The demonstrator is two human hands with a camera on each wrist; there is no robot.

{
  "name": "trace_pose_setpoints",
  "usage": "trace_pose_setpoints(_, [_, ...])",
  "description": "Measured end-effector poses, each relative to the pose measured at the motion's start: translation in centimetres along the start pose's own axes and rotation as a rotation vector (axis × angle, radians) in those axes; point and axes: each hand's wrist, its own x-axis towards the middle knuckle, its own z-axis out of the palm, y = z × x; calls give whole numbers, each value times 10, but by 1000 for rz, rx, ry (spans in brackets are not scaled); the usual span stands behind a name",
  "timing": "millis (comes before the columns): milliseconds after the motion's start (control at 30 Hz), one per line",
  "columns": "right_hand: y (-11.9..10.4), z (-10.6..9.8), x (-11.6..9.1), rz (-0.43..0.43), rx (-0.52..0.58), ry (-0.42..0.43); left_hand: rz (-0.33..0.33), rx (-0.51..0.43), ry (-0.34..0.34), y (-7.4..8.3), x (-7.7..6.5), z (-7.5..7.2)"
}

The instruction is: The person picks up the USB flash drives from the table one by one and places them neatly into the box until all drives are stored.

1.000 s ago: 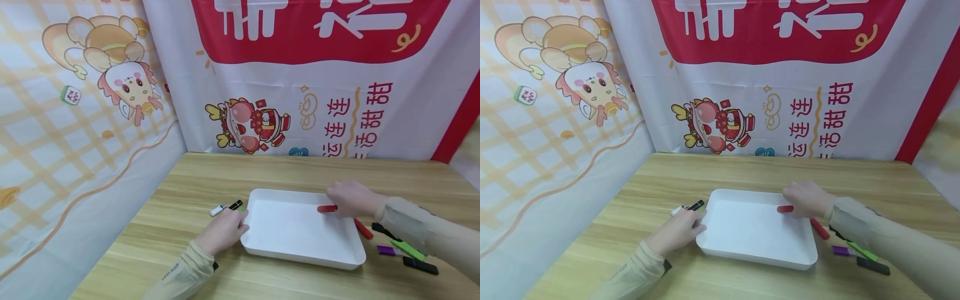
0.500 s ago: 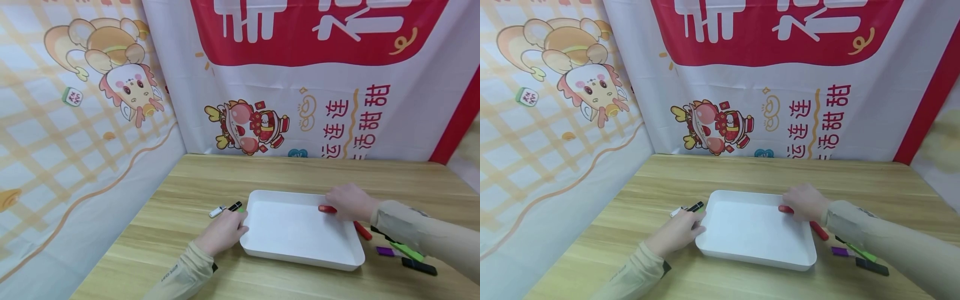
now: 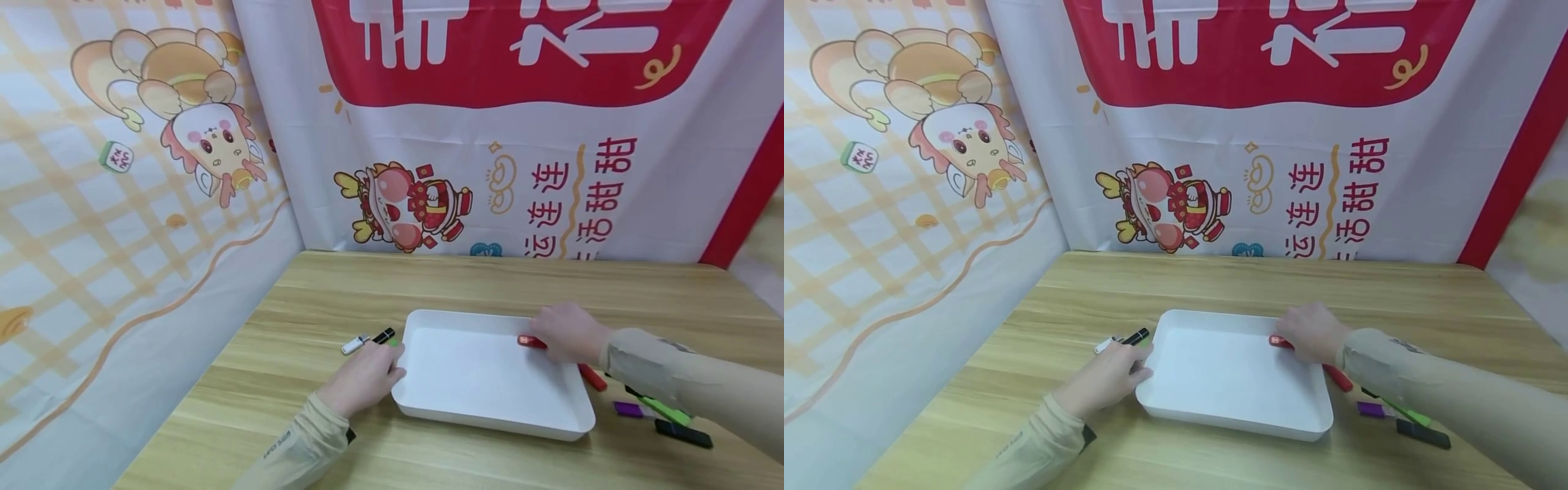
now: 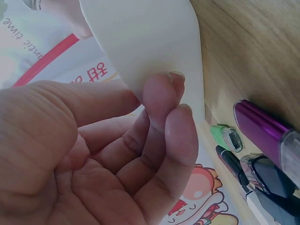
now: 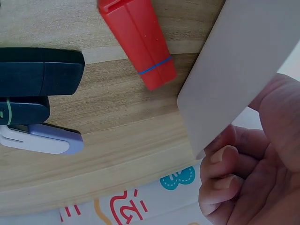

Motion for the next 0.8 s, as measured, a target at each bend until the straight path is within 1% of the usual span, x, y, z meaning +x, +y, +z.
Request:
trace_pose_setpoints(100, [0,1,1,2,-15,0,1,6,1,0,0,-1])
trace_pose_setpoints(167, [-1,1,0,-4,-18,18,6,3,-3,0,1,-1])
trace_pose_setpoints(267, [-2,-4,-4,-7,9,36,22,-1,-2,-1,1,-2])
trace_pose_setpoints(367, [-6,-15,-10,20,51,30,27,-3,-2,-1,0,-2])
trace_pose_setpoints(500, [-12,-37,-20,90,98,29,24,-6,2,-3,1,-2])
trace_pose_setpoints(633, [-13,-53,-36,166,175,99,30,-8,10,-3,1,-2])
trace_pose_setpoints(700, [-13,-56,-47,190,210,134,36,-15,13,-3,1,-2])
trace_pose_setpoints(800, [-11,-55,-66,210,246,174,39,-24,7,-2,0,-1])
